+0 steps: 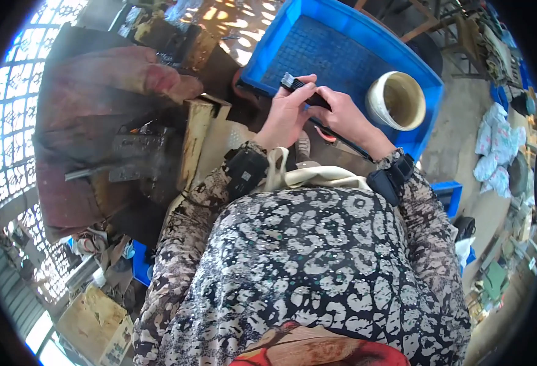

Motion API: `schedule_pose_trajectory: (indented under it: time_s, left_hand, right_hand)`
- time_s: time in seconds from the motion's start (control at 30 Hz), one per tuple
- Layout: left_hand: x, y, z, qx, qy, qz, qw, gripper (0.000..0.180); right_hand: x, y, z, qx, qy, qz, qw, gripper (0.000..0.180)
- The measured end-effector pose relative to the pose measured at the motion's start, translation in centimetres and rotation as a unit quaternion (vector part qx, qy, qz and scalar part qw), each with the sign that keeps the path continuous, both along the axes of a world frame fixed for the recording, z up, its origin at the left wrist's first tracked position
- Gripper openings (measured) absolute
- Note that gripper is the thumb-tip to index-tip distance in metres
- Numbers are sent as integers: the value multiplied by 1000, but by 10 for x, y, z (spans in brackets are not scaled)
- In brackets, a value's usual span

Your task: Grinding small metal components using an industrial bench grinder.

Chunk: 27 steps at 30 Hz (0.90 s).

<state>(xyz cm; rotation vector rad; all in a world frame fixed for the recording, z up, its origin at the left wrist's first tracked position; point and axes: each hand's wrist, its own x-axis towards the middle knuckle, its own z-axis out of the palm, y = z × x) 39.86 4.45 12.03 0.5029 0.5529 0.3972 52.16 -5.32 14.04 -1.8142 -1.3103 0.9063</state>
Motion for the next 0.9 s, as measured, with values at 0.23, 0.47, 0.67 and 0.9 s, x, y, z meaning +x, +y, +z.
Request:
schedule_pose_trajectory:
  time_s: [0.23,0.47,0.67,0.9]
  left_hand:
    - [-21,6,11,86,69,-81,991,37]
    - [-81,39,-14,118,115,-30,986,32]
    - [-118,36,-9,141,125,14,982,24]
    - [-128,34,-9,145,115,28,982,22]
  right_hand:
    - [30,-37,30,-29,-139,-72,987,29]
    - [175,-116,-31,-410,-365,-80,832,26]
    - [187,-90,-76,-480,-284,-84,826,26]
    - [199,-115,-61,-401,-183,-172,881,24]
